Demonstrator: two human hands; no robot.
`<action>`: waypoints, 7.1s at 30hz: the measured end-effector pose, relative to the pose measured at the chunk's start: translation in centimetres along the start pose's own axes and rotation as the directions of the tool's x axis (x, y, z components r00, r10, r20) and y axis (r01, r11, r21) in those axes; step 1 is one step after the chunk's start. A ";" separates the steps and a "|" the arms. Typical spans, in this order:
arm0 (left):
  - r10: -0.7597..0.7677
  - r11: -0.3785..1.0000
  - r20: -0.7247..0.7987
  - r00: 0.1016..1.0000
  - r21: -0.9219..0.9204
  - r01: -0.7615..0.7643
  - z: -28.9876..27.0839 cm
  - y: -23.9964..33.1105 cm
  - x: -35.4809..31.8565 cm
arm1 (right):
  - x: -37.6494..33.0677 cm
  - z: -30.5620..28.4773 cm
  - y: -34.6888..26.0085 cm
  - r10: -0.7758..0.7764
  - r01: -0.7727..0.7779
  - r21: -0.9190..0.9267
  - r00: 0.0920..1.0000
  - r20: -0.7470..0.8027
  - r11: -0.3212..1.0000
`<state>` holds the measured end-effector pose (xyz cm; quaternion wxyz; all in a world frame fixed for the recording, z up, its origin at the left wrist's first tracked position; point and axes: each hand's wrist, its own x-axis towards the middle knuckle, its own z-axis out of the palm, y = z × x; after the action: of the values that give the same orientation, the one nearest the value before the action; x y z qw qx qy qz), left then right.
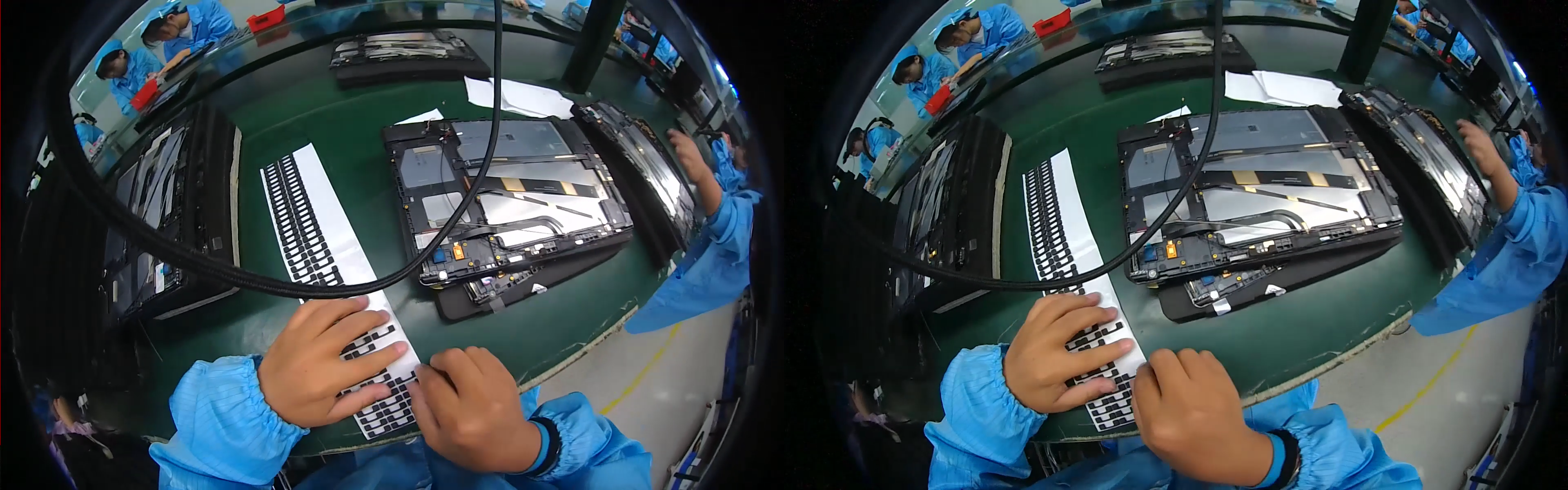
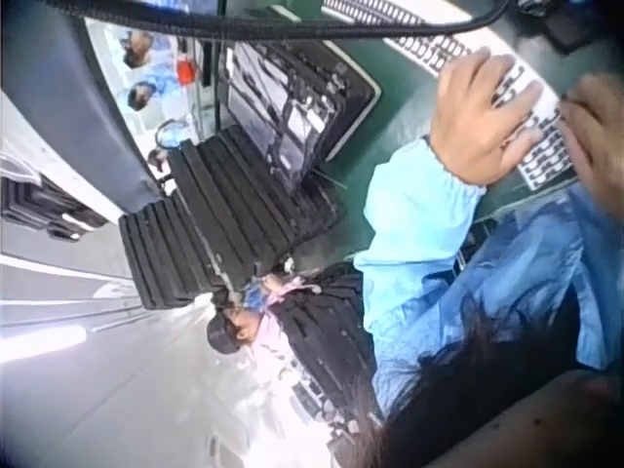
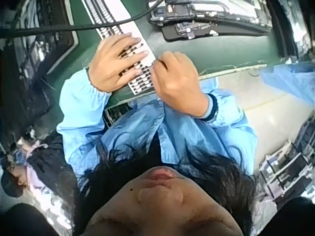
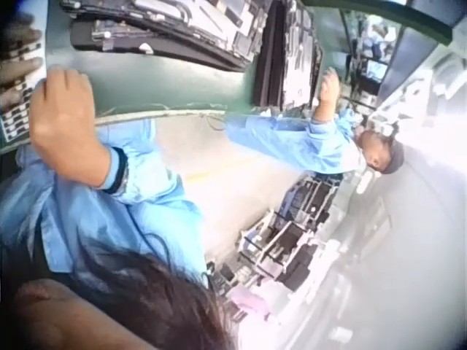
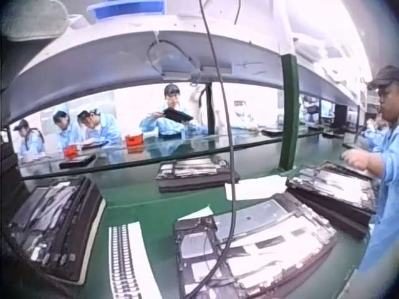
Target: The person assembles internal components of electronic tablet devices by hand, working with tablet housings, internal cables, circuit boards, and labels.
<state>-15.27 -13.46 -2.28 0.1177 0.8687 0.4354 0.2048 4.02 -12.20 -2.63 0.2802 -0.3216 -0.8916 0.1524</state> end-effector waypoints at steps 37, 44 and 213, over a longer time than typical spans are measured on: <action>0.362 0.903 0.081 0.928 0.216 -0.371 3.4 3.5 16.5 | 0.7 -11.3 16.6 0.333 -0.267 0.394 0.937 -0.107 0.879; 0.326 0.939 -0.005 0.945 0.122 -0.323 3.3 4.2 16.9 | 1.0 -11.0 16.3 0.343 -0.281 0.346 0.930 -0.131 0.895; -0.072 0.379 -0.791 0.607 0.541 0.751 -3.7 0.3 -2.9 | 5.5 -9.6 7.8 -0.130 0.140 0.003 0.931 -0.342 0.990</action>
<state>-18.26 -15.89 0.40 -0.4296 0.5212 0.7058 0.2139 10.08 -1.87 3.73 0.4443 -0.2773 -0.8474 0.0870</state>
